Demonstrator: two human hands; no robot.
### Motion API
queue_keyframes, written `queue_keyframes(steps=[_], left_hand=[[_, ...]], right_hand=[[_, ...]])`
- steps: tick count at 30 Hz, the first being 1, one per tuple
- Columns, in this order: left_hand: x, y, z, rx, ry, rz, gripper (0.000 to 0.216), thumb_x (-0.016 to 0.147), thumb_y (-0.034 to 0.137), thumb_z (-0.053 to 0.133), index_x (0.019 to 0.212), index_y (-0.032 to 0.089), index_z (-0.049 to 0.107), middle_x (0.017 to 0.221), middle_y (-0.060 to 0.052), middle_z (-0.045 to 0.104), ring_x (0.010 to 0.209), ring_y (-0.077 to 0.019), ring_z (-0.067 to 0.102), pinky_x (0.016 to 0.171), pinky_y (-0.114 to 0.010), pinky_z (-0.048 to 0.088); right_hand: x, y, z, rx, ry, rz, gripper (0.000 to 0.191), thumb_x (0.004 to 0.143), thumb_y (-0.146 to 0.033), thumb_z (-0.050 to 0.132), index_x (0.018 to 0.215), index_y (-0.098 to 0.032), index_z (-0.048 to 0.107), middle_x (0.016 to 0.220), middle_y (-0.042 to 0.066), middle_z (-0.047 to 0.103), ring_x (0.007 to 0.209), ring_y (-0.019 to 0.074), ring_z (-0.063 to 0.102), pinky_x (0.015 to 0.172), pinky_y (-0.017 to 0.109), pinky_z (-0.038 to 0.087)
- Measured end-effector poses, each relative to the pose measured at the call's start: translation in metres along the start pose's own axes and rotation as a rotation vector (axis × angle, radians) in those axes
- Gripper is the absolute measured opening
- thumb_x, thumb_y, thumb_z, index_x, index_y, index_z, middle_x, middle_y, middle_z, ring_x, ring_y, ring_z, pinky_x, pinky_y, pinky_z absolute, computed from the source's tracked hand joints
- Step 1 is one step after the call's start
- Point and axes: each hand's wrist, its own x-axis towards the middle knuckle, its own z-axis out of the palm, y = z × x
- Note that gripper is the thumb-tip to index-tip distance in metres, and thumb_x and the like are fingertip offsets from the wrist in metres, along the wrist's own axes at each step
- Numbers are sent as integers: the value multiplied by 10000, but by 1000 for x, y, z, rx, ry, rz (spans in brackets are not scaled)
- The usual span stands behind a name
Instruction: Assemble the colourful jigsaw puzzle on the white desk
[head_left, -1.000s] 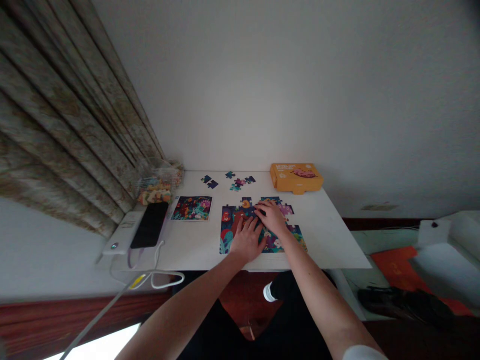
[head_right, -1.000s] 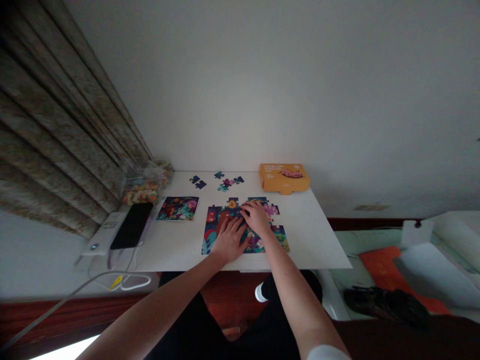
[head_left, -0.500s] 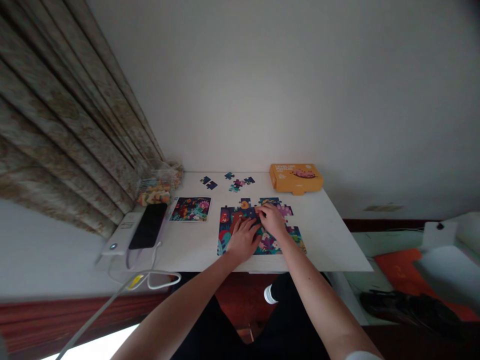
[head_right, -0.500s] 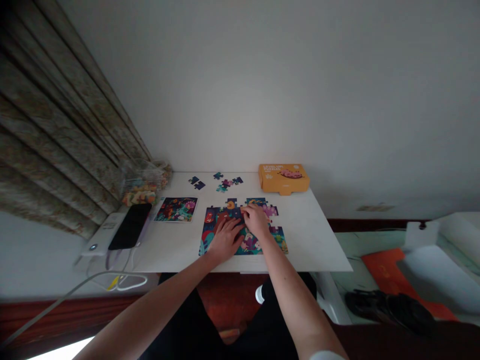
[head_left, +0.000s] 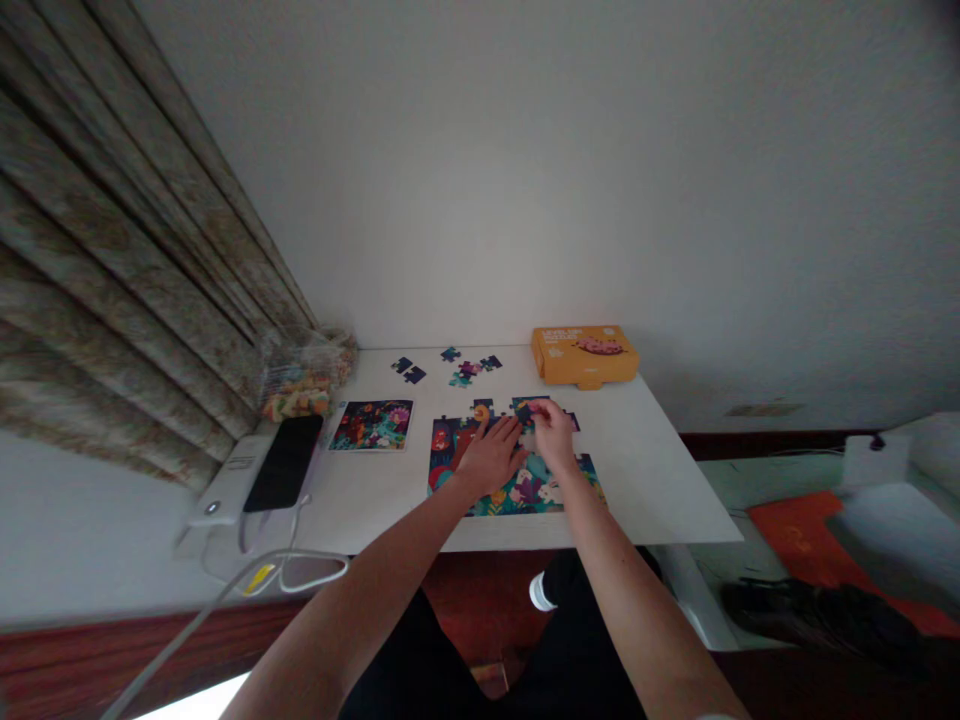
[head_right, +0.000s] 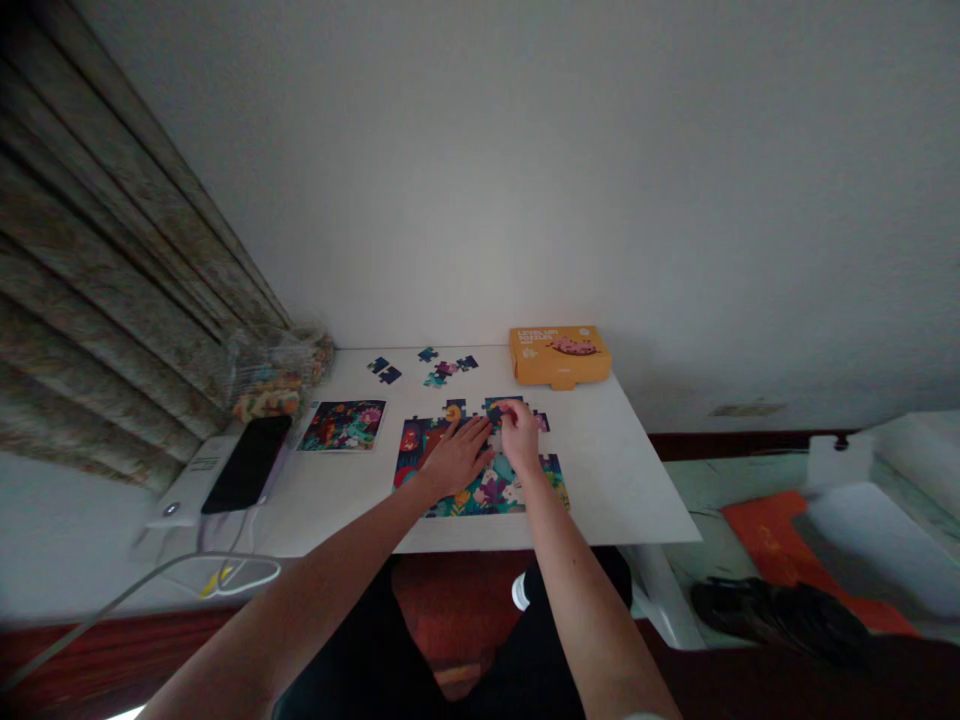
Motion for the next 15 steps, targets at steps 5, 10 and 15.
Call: queue_keyframes(steps=[5,10,15], left_hand=[[-4,1,6,14,22,-26,538,1070,437,327,1517,168,458,1606,-116,441,1531,-250,330,1278,-513,191],[-3,-1,4,-59,9,-20,500,1059,386,372,1493,168,491,1592,-119,462,1516,-246,360,1274,-511,200],[8,-31,-10,-130,82,-136,383,995,252,494,1357,231,618,1445,-97,616,1349,-243,555,1200,-451,352]], right_hand=[[0,1,3,10,0,-15,243,760,-221,488,879,-225,701,933,77,757,904,258,691,887,419,550],[0,-2,4,-12,-23,-37,224,783,-240,506,888,-224,703,922,85,753,875,263,692,837,411,553],[-1,-7,4,-52,-44,-73,211,829,-269,511,892,-226,708,931,85,754,867,257,684,804,389,538]])
